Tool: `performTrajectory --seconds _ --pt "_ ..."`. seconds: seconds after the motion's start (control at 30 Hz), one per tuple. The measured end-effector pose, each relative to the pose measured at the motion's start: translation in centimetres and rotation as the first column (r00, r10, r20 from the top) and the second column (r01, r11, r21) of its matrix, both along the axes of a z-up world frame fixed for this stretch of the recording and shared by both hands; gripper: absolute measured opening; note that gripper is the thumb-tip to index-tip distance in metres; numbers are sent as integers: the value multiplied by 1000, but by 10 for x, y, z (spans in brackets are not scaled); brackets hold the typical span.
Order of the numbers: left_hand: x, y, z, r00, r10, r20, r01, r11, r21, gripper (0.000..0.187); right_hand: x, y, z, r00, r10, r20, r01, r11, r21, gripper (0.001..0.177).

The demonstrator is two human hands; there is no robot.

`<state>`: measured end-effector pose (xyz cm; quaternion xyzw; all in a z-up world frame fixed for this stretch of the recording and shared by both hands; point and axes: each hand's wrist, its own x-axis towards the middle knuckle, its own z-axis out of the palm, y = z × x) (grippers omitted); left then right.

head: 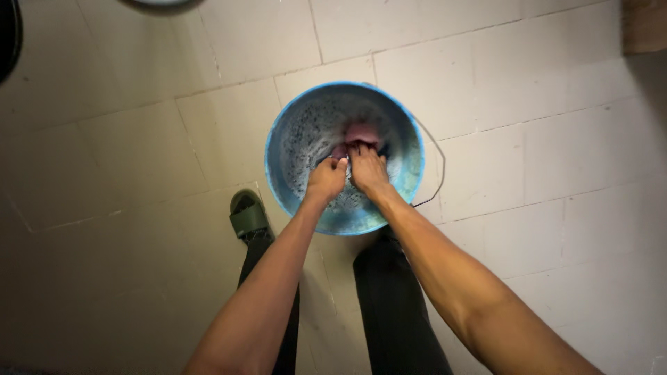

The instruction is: The person wrings a pink cloth in a bucket of soapy water, then wipes the front grille and blades of a standing fan. They repeatedly wring the cloth and continue wiping the fan's grille and blades from multiple angles.

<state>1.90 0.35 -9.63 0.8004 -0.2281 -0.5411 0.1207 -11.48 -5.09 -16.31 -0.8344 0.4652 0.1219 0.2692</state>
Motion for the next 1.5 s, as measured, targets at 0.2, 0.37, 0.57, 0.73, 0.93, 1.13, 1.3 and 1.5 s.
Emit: performTrajectory --seconds 0.2,0.37,0.57,0.73,0.93,1.13,1.3,1.5 --pt "-8 12 -15 994 -35 -103 51 986 159 59 -6 1 -74 982 -66 -177 123 935 332 25" --pt "-28 15 -16 850 416 -323 -366 908 205 63 -9 27 -11 493 -870 24 570 343 747 19" --pt "-27 4 -17 344 677 -650 -667 664 338 40 10 42 131 227 -974 18 508 134 851 37" --pt "-22 -4 7 511 642 -572 -631 732 257 30 29 47 137 578 -811 85 710 552 438 46" --pt "-23 0 11 967 48 -251 -64 997 -53 44 7 -18 26 175 -971 -160 558 -36 829 39" --pt "-48 0 10 972 154 179 -161 987 24 68 28 -57 47 532 -844 -70 793 468 390 29" --pt "-44 -17 -2 85 679 -729 -737 536 412 42 52 -18 138 651 -711 265 697 699 163 31" --pt "-32 -18 -94 -246 620 -745 -662 455 596 17 59 14 247 728 -680 86 625 710 324 40"
